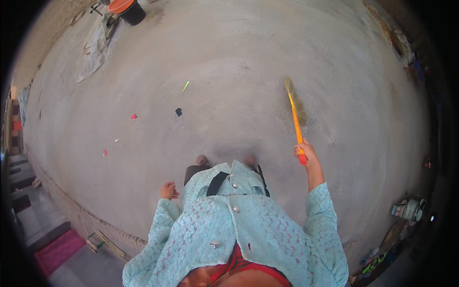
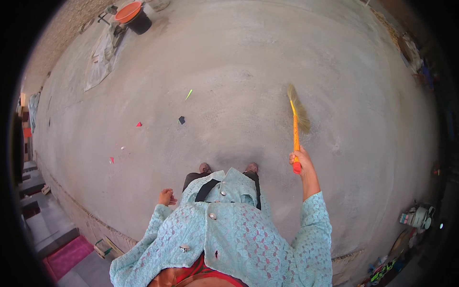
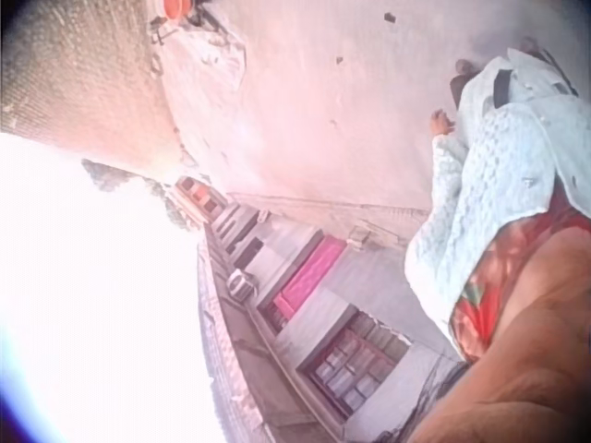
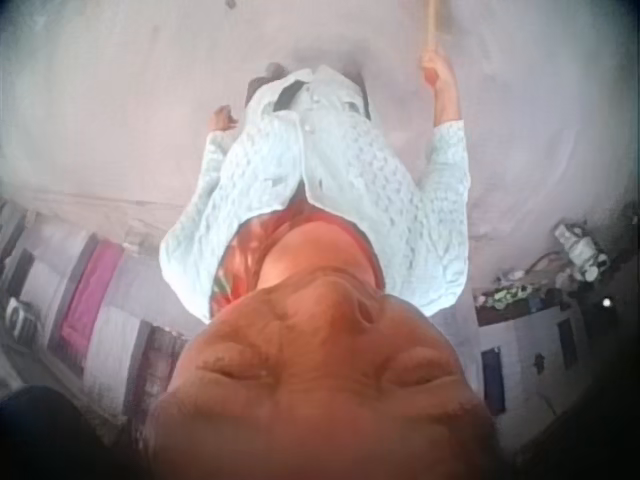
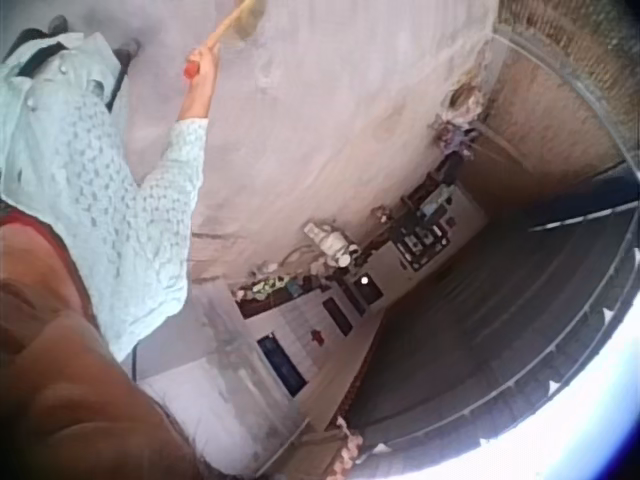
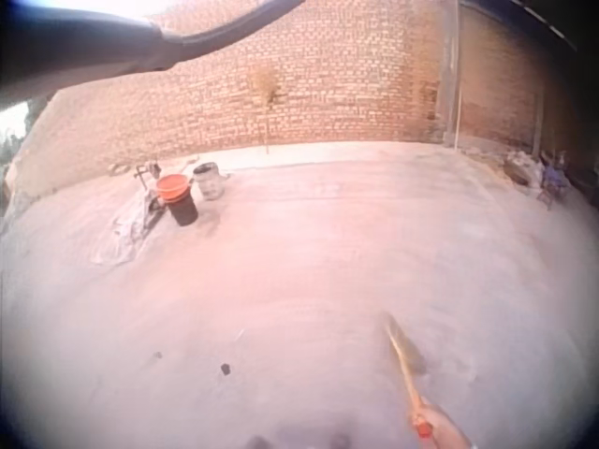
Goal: The person sweeps a concrete courtyard using a yellow broom, moving debris and small paper pieces toward a central area. The person navigates around a basket of potatoes, a sack, and two buckets while continuing to sweep.
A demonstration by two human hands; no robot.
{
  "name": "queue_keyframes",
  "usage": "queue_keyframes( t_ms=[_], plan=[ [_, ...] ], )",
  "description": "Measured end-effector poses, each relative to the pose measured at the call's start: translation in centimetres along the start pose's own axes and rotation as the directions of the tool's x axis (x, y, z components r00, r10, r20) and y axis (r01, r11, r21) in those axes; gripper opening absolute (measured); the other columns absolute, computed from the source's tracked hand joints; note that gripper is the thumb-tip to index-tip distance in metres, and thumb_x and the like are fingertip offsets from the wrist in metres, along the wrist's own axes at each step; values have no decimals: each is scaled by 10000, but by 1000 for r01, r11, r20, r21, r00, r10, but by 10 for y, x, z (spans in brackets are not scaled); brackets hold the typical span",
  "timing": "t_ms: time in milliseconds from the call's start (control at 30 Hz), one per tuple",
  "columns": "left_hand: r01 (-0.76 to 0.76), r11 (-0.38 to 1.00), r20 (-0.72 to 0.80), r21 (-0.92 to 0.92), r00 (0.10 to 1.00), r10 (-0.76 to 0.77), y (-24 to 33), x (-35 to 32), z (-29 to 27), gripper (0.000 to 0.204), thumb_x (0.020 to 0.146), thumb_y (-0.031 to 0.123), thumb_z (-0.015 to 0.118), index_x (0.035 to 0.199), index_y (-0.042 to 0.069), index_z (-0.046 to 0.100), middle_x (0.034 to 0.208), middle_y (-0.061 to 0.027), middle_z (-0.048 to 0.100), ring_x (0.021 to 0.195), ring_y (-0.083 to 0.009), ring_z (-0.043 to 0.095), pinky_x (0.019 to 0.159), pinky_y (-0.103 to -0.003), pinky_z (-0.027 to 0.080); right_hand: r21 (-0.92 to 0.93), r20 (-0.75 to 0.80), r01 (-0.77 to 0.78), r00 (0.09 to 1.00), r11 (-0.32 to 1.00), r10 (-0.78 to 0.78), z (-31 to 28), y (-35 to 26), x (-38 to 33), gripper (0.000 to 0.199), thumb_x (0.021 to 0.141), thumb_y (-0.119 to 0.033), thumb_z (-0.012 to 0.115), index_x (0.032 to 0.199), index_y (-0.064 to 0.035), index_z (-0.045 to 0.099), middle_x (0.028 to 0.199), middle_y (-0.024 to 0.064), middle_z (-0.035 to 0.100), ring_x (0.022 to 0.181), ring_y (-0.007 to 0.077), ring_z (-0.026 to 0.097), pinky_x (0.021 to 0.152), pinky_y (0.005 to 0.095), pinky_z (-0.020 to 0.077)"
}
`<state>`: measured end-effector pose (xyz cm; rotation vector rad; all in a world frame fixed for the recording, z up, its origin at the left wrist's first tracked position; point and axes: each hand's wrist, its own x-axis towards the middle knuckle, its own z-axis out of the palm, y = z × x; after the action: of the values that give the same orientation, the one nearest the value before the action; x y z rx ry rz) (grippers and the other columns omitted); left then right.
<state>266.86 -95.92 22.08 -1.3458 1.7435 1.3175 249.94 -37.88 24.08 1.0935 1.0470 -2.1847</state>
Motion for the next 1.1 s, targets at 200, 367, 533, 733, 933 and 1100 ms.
queue_keyframes(
  t_ms=[200, 367, 533, 733, 933, 1100],
  plan=[
    [174, 983, -90, -57, 980, -179, -67, -30, -6, 265, 761, 150, 489, 1010, 60, 503, 664, -61, 519, 514, -205, 584, 415, -338, 476, -87, 89, -160, 982, 983, 168, 125, 57, 66, 399, 721, 36, 455, 1023, -153, 274, 668, 71, 440, 481, 107, 444, 392, 243, 402],
    [215, 969, 6, -119, 977, -215, -61, 6, 8, 259, 762, 149, 491, 1007, 66, 505, 672, -67, 518, 525, -216, 588, 417, -341, 469, -131, 298, -305, 896, 943, 331, 274, 114, 95, 311, 719, 45, 454, 904, -143, 289, 694, 75, 451, 486, 98, 449, 393, 240, 396],
    [156, 931, 53, -330, 988, -147, 3, 72, 8, 278, 773, 157, 475, 1025, 43, 496, 654, -52, 510, 506, -187, 570, 422, -322, 466, 136, 502, -588, 735, 798, 456, 372, 113, 97, 236, 743, 44, 429, 932, -69, 344, 759, 77, 426, 520, 66, 438, 423, 191, 404],
    [73, 928, 60, -365, 997, -55, 66, 124, -24, 272, 785, 166, 467, 1039, 70, 481, 641, -43, 501, 500, -182, 566, 395, -307, 460, 235, 569, -555, 744, 798, 350, 385, 34, 71, 419, 750, 45, 398, 1159, -32, 347, 820, 97, 400, 504, 57, 393, 418, 172, 409],
    [160, 947, 17, -277, 987, -162, 92, 150, -48, 297, 781, 159, 454, 1065, 76, 468, 653, -49, 504, 497, -184, 561, 394, -306, 456, 51, 357, -95, 931, 994, 71, 329, -33, 2, 526, 740, 41, 409, 1242, -73, 302, 795, 99, 410, 511, 51, 386, 382, 148, 356],
    [134, 938, -49, -320, 986, -158, 117, 136, -40, 326, 770, 156, 448, 1081, 60, 467, 654, -49, 501, 498, -184, 559, 409, -310, 463, 52, 149, 49, 987, 997, -57, 281, -84, 17, 479, 737, 46, 435, 1192, -64, 331, 736, 73, 420, 496, 56, 389, 389, 160, 361]
  ],
)
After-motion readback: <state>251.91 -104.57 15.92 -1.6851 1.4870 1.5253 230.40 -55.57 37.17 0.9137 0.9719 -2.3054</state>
